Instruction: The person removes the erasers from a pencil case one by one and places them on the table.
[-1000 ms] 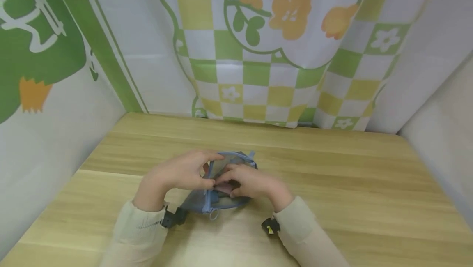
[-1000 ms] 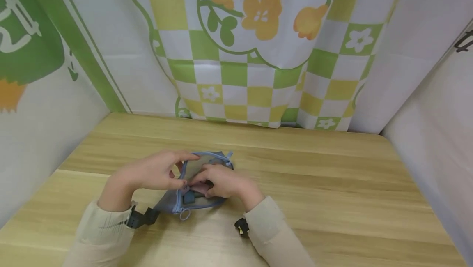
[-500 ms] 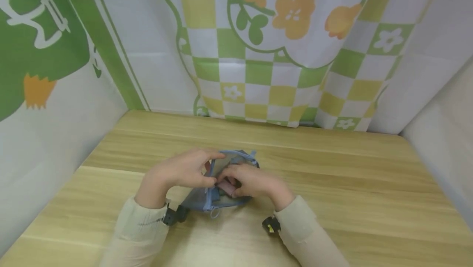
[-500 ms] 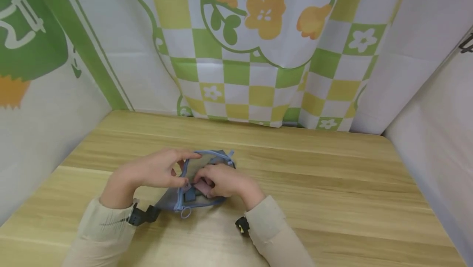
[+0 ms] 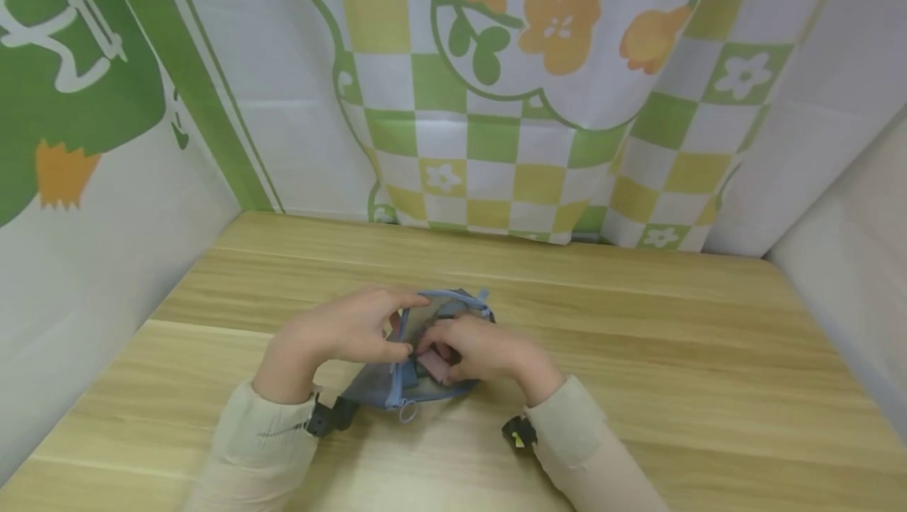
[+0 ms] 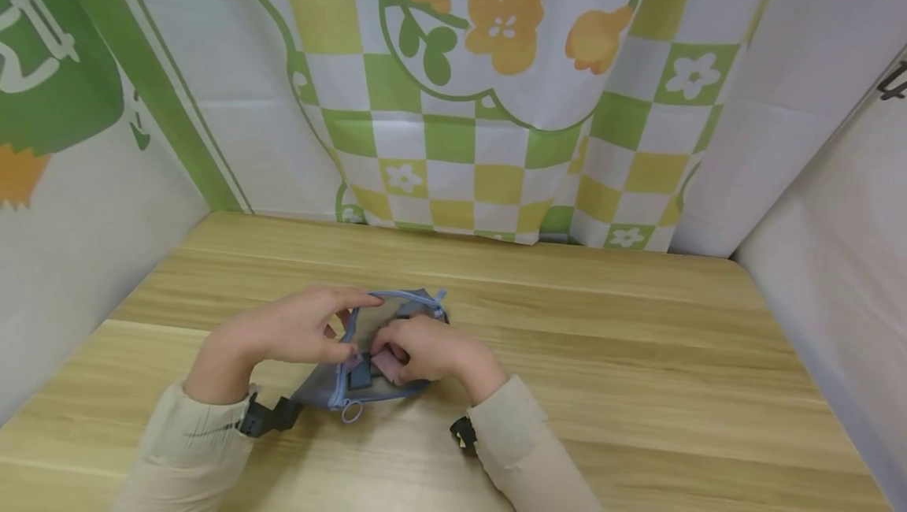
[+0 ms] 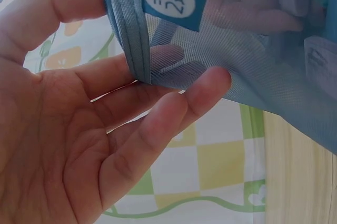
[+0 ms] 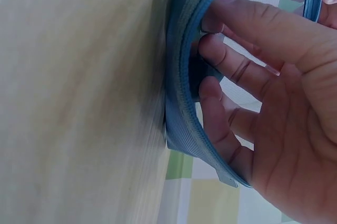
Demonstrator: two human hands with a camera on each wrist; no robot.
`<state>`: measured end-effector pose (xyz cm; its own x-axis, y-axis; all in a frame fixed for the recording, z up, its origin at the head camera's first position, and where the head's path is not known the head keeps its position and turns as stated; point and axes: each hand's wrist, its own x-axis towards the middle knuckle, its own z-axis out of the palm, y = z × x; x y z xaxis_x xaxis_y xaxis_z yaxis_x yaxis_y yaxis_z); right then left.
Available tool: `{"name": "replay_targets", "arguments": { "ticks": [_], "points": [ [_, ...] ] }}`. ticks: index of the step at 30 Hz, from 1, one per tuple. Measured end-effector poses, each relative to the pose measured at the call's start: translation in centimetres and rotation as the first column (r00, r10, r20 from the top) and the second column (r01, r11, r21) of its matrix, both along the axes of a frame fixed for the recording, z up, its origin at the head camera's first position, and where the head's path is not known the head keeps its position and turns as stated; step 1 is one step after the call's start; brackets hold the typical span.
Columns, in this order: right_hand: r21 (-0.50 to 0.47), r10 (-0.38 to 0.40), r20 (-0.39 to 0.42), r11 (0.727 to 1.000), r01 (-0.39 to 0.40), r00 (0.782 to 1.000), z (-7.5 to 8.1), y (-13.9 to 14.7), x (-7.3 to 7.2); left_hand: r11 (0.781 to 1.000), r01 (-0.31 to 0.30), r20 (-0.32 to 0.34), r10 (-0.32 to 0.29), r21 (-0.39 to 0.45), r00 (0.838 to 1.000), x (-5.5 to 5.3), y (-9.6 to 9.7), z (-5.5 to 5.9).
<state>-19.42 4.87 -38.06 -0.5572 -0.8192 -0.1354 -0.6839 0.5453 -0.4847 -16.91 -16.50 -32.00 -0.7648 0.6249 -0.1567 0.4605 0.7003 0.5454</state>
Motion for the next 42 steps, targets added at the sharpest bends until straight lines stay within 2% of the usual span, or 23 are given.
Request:
{"name": "replay_targets", "arguments": {
  "ticks": [3, 9, 14, 21, 32, 37, 42],
  "points": [
    [0.006, 0.003, -0.013, 1.0, -0.003, 1.0, 0.2, 0.0, 0.0, 1.0, -0.005, 0.006, 0.005, 0.01, 1.0, 0.1, 0.1, 0.1],
    [-0.016, 0.024, 0.034, 1.0, -0.023, 0.999, 0.9, -0.1, 0.4, 1.0, 0.003, 0.01, -0.003, 0.022, 1.0, 0.2, 0.3, 0.0],
    [-0.027, 0.029, 0.03, 0.999, -0.028, 0.999, 1.2, -0.2, 0.7, 1.0, 0.012, 0.012, -0.012, 0.024, 1.0, 0.3, 0.4, 0.0],
    [-0.1, 0.053, 0.052, 0.994, -0.047, 0.997, 1.8, 0.5, 0.8, 0.999, 0.01, 0.028, -0.011, 0.037, 1.0, 0.4, 0.3, -0.1],
    [-0.107, 0.002, -0.004, 0.994, -0.002, 1.0, 3.5, 1.8, 1.1, 1.0, 0.003, 0.012, -0.004, 0.022, 1.0, 0.3, 0.5, 0.0],
    [-0.119, -0.004, 0.02, 0.993, 0.007, 1.0, 4.1, 2.2, 1.3, 1.0, -0.001, 0.019, 0.001, 0.025, 1.0, 0.4, 0.4, 0.1],
    [-0.136, -0.008, 0.01, 0.991, 0.01, 1.0, 4.6, 2.7, 1.4, 1.0, -0.014, 0.021, 0.014, 0.014, 1.0, 0.4, 0.4, 0.1]
  ]
}}
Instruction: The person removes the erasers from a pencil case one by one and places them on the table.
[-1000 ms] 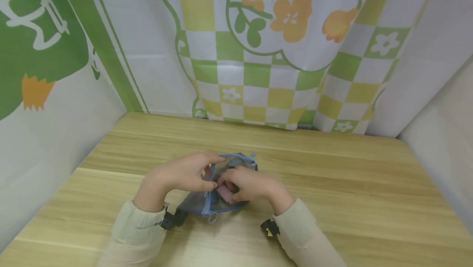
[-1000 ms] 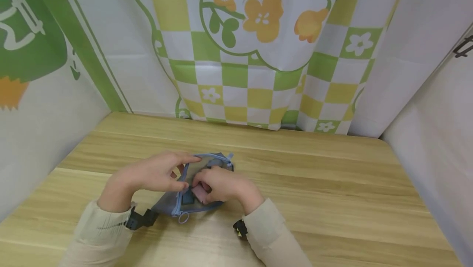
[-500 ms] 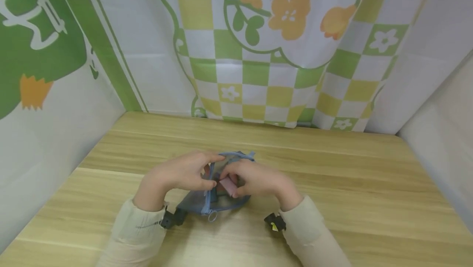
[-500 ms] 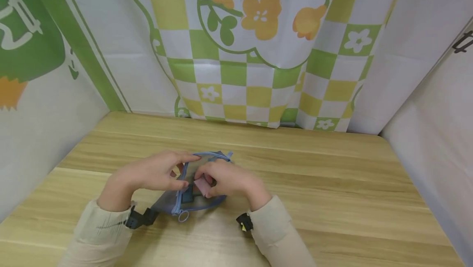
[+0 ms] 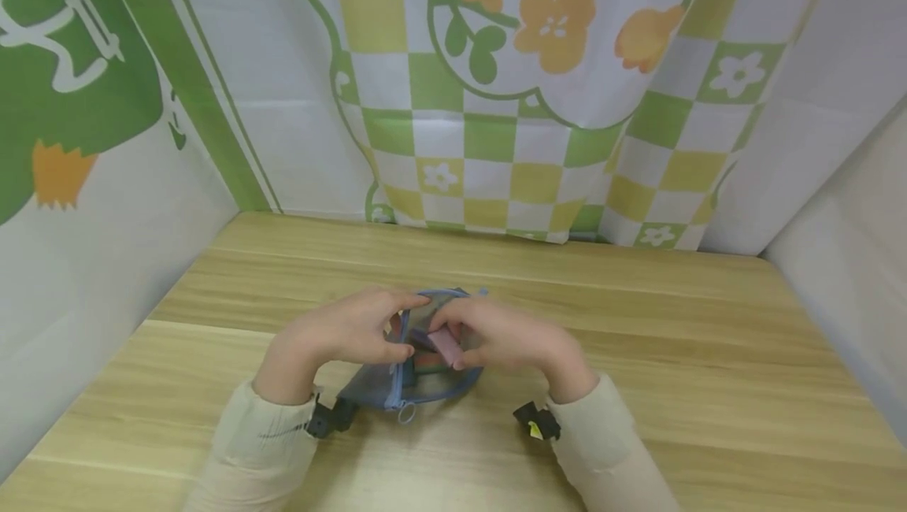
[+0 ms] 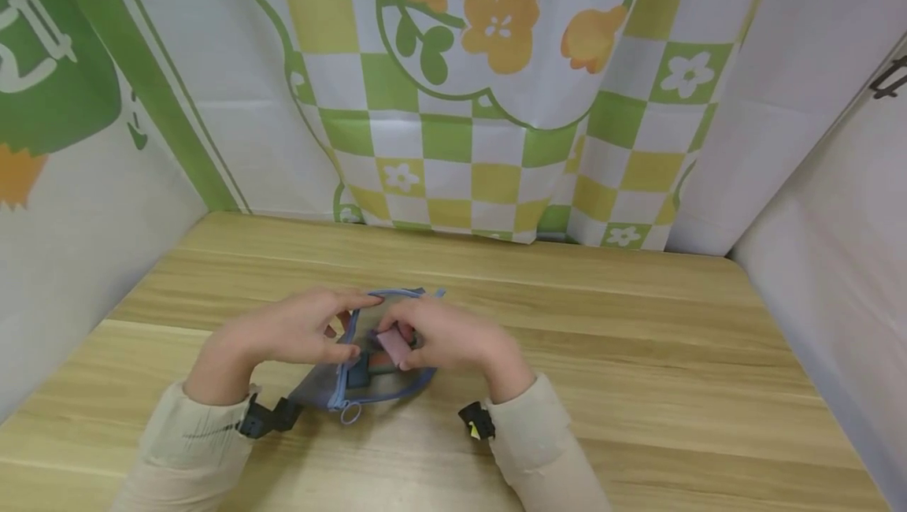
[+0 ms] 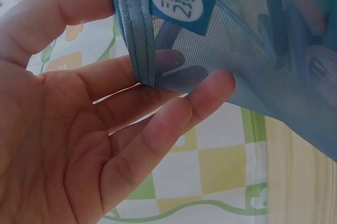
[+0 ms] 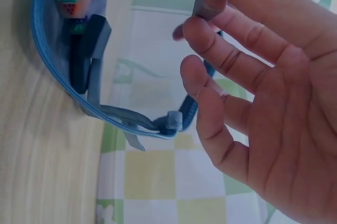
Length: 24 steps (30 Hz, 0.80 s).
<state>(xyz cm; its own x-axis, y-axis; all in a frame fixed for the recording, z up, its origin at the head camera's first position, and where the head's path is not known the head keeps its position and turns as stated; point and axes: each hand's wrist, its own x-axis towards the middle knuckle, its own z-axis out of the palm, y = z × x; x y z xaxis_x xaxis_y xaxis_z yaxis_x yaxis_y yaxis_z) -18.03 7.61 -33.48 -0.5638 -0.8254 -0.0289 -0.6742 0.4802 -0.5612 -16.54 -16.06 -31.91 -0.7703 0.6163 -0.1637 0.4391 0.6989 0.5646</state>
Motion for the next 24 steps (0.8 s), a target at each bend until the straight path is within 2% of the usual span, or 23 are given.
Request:
{"name": "replay_targets", "arguments": {
  "ticks": [5, 15, 24],
  "points": [
    [-0.019, 0.009, -0.008, 1.0, -0.009, 1.0, 0.5, 0.5, -0.1, 1.0, -0.003, 0.004, 0.003, -0.001, 1.0, 0.0, 0.0, 0.1],
    [-0.044, -0.005, 0.01, 0.999, 0.005, 1.0, 1.0, 1.2, -0.1, 1.0, 0.014, -0.029, -0.015, -0.022, 0.999, -0.1, 0.1, 0.0],
    [-0.039, -0.027, -0.072, 0.999, 0.024, 0.997, 1.4, 2.0, -0.1, 1.0, 0.016, -0.03, -0.017, -0.014, 0.999, 0.0, 0.2, 0.0]
  ]
}}
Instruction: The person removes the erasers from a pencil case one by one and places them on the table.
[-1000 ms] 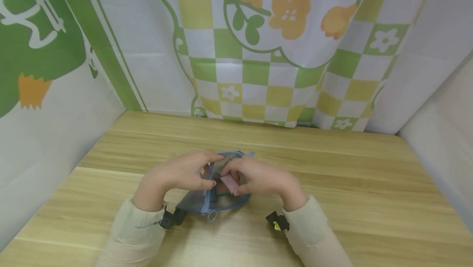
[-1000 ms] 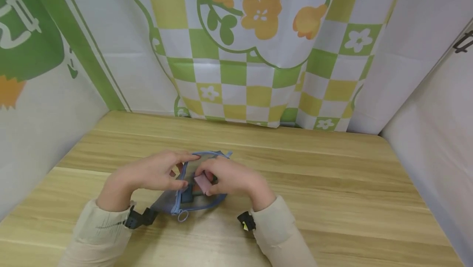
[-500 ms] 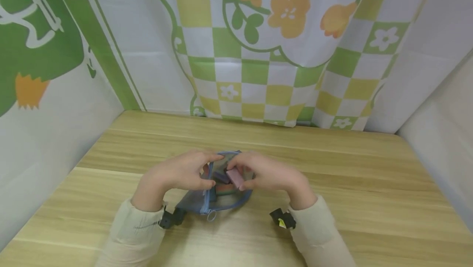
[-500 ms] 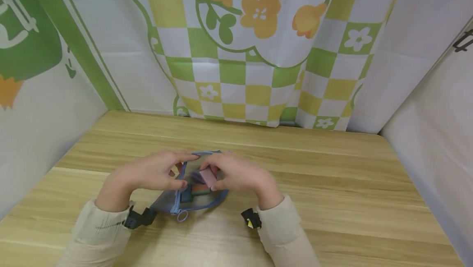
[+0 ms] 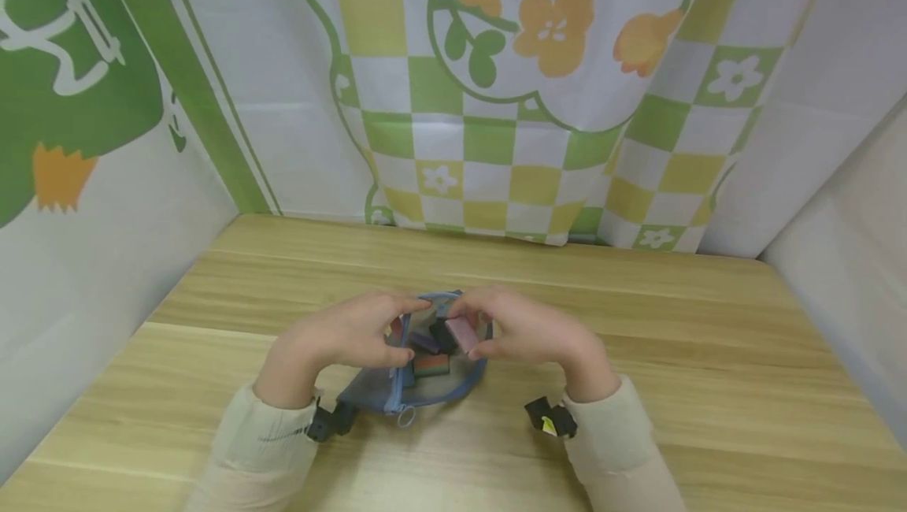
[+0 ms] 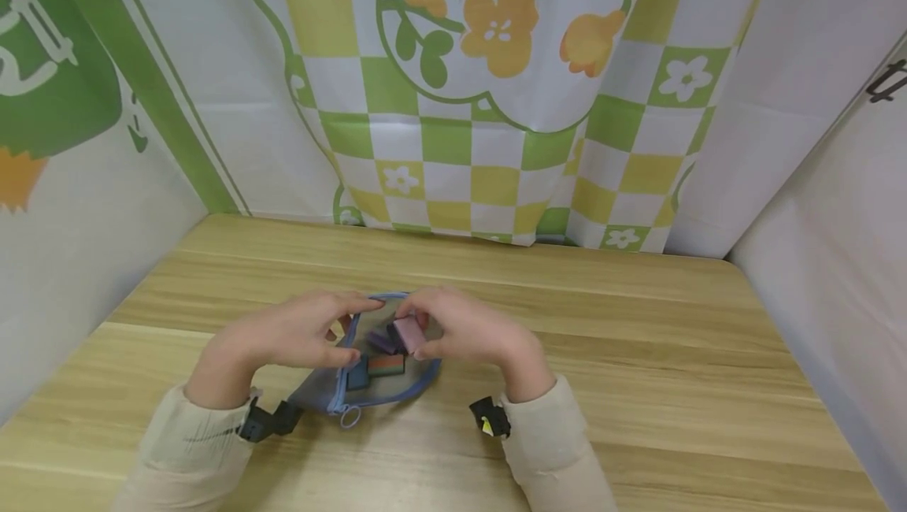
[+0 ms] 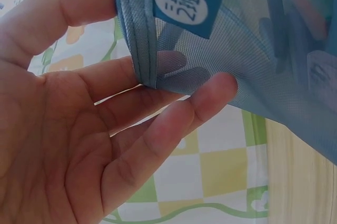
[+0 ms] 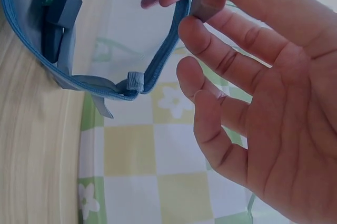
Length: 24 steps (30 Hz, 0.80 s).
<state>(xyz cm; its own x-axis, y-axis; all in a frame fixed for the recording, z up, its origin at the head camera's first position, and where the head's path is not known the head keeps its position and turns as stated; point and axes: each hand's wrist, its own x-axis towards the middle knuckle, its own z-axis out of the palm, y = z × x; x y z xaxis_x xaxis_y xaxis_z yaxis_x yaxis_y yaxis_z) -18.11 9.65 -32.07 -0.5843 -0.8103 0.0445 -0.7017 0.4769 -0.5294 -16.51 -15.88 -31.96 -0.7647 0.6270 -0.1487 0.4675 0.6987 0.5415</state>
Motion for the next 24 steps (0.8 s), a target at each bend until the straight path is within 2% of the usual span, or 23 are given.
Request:
{"name": "replay_targets", "arguments": {
  "ticks": [9, 24],
  "points": [
    [-0.008, -0.011, -0.011, 1.0, 0.011, 1.0, 0.0, 0.8, -0.1, 1.0, 0.004, -0.007, -0.004, -0.015, 1.0, 0.0, 0.1, 0.1],
    [0.009, -0.094, -0.004, 0.995, 0.094, 0.996, -0.4, 2.9, 0.1, 1.0, 0.013, -0.035, -0.013, -0.022, 0.999, 0.0, 0.3, 0.1]
  ]
}}
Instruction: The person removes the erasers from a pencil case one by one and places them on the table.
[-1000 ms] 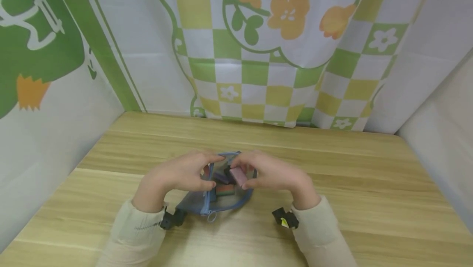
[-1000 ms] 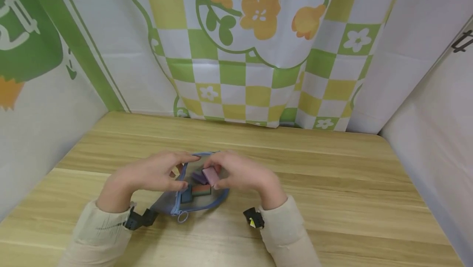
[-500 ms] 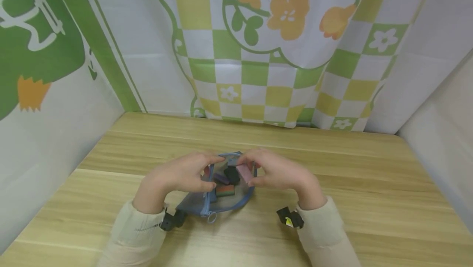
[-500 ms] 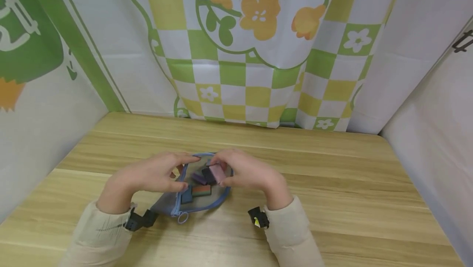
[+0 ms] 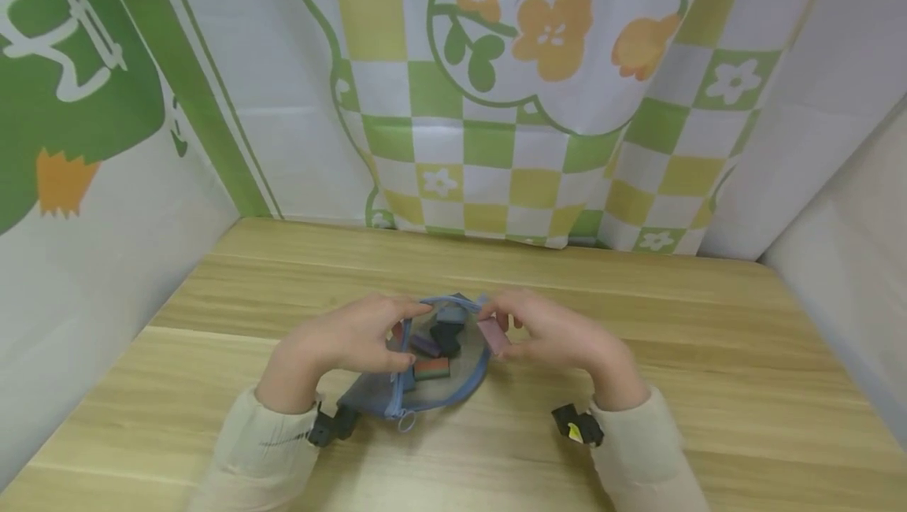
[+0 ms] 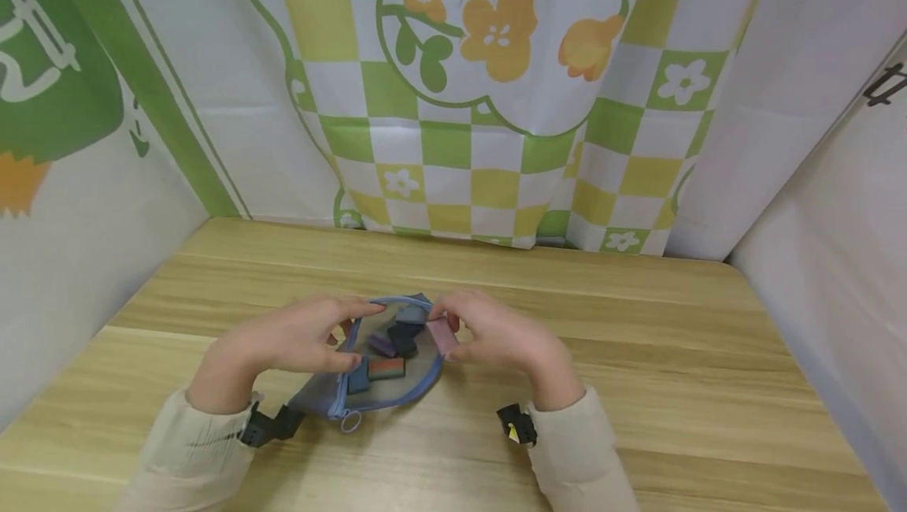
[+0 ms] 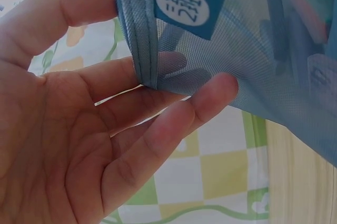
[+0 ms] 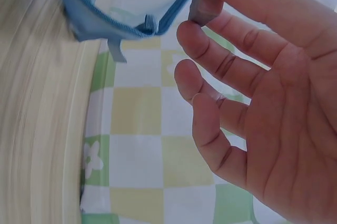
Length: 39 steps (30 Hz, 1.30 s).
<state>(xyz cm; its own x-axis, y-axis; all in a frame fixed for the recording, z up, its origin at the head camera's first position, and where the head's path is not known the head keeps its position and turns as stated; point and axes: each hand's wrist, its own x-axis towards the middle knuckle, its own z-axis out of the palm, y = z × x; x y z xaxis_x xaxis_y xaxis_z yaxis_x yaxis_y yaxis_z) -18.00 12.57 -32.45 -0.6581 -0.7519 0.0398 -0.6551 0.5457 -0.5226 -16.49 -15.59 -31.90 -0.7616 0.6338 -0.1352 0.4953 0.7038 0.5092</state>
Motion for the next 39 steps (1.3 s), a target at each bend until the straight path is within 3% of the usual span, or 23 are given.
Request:
{"name": "replay_targets", "arguments": {
  "ticks": [16, 39],
  "points": [
    [-0.041, -0.047, 0.026, 0.998, 0.048, 0.999, -0.7, 2.5, 0.0, 1.0, 0.0, 0.016, 0.0, -0.019, 1.0, 0.1, 0.0, 0.1],
    [-0.027, -0.171, 0.106, 0.984, 0.175, 0.979, -2.2, 6.3, -1.3, 1.0, -0.005, 0.034, 0.005, -0.01, 0.999, 0.3, 0.0, 0.0]
  ]
}}
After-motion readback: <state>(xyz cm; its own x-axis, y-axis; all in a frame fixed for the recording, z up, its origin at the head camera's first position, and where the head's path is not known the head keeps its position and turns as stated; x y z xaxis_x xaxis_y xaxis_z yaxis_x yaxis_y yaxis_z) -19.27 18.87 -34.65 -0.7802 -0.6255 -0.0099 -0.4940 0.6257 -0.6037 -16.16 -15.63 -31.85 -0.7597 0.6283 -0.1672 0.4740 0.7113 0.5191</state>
